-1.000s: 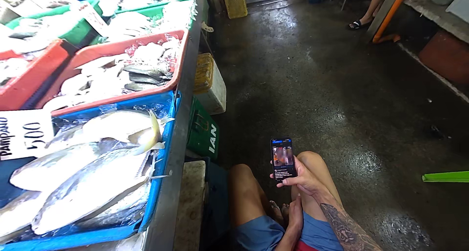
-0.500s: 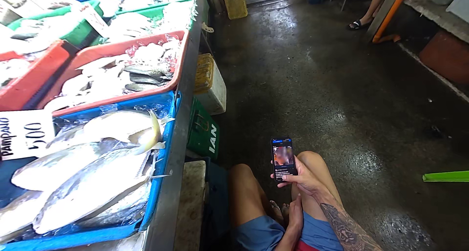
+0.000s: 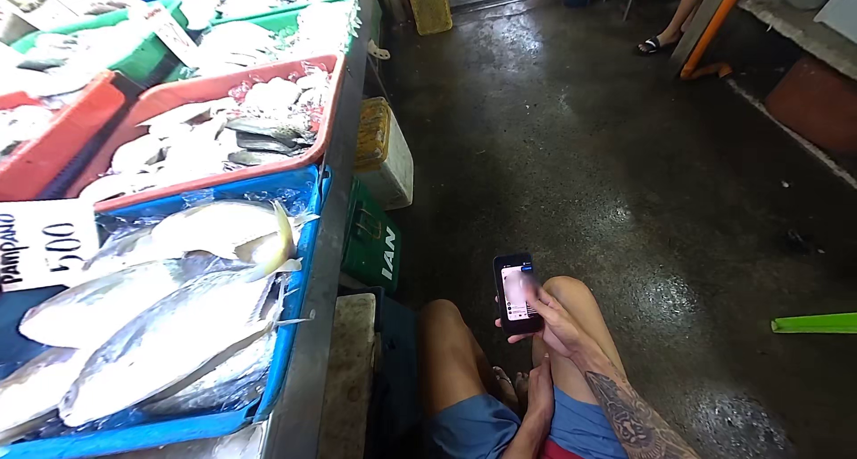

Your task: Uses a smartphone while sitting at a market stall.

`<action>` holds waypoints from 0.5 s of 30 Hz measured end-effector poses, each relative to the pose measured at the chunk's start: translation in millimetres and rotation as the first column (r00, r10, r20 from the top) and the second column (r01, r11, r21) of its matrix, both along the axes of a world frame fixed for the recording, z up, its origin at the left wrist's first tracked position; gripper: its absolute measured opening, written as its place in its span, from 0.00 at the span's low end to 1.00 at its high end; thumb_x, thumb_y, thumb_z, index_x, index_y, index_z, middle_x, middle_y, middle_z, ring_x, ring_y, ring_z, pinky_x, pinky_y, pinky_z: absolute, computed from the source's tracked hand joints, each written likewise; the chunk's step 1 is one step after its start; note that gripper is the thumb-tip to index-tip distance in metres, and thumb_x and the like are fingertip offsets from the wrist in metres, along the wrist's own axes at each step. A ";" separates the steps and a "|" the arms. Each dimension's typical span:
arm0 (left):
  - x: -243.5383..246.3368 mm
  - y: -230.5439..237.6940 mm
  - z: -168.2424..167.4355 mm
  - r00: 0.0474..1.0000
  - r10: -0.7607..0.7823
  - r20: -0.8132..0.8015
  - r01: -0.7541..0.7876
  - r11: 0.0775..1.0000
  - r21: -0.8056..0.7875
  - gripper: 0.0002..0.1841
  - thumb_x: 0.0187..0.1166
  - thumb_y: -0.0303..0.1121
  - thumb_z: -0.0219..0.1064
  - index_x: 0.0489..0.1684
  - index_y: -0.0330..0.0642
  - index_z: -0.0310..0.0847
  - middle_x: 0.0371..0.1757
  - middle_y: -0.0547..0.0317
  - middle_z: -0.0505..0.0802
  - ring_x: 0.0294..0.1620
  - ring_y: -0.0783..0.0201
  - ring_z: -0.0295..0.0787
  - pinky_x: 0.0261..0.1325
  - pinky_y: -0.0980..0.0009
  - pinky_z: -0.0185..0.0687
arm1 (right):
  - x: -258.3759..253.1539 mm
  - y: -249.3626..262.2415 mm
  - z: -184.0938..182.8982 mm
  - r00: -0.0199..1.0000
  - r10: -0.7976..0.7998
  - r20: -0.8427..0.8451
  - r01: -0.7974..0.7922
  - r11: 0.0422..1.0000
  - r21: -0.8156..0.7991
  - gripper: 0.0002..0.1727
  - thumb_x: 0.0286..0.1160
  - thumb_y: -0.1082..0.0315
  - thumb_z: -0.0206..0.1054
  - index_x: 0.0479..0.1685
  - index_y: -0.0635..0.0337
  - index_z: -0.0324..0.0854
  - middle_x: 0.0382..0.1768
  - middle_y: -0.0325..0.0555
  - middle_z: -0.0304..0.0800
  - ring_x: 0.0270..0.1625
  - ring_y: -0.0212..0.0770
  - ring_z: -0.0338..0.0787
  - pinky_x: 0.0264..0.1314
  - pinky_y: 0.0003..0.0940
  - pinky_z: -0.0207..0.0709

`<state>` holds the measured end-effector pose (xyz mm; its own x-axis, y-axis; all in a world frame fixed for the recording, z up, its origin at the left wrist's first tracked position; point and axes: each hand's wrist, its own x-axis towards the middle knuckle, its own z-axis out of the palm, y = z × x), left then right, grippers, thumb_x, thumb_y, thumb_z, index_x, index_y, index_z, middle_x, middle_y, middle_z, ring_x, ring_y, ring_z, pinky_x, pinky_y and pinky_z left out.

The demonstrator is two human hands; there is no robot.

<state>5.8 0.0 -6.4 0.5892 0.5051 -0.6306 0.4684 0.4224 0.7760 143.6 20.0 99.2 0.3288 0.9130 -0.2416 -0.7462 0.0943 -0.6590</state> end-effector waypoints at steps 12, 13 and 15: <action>0.6 -0.2 0.7 1.000 0.017 0.010 -0.016 1.000 -0.023 0.32 0.95 0.49 0.41 0.42 0.34 0.88 0.41 0.46 0.93 0.47 0.57 0.90 0.57 0.54 0.83 | -1.0 -0.4 4.7 1.000 -0.004 0.000 0.004 0.999 -0.046 0.28 0.93 0.65 0.49 0.90 0.52 0.52 0.70 0.67 0.82 0.59 0.69 0.91 0.44 0.60 0.93; 0.7 -0.1 1.4 1.000 0.020 0.010 -0.020 1.000 -0.022 0.32 0.95 0.49 0.41 0.41 0.34 0.88 0.40 0.46 0.93 0.47 0.57 0.90 0.57 0.54 0.83 | -0.7 -0.3 4.2 1.000 -0.003 -0.003 0.003 0.999 -0.044 0.27 0.94 0.62 0.47 0.89 0.50 0.52 0.70 0.67 0.82 0.59 0.69 0.92 0.43 0.59 0.93; 0.4 0.0 1.8 1.000 0.022 0.012 -0.022 1.000 -0.018 0.31 0.95 0.49 0.41 0.41 0.34 0.88 0.40 0.46 0.93 0.46 0.58 0.90 0.57 0.55 0.83 | 0.2 -0.5 2.6 1.000 0.004 -0.003 -0.004 1.000 -0.025 0.30 0.90 0.64 0.52 0.89 0.51 0.51 0.71 0.67 0.81 0.59 0.69 0.91 0.44 0.59 0.93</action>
<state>6.3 0.0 -4.6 0.5860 0.5065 -0.6325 0.4495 0.4463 0.7738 143.7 19.4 101.8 0.3243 0.9081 -0.2648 -0.7483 0.0751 -0.6591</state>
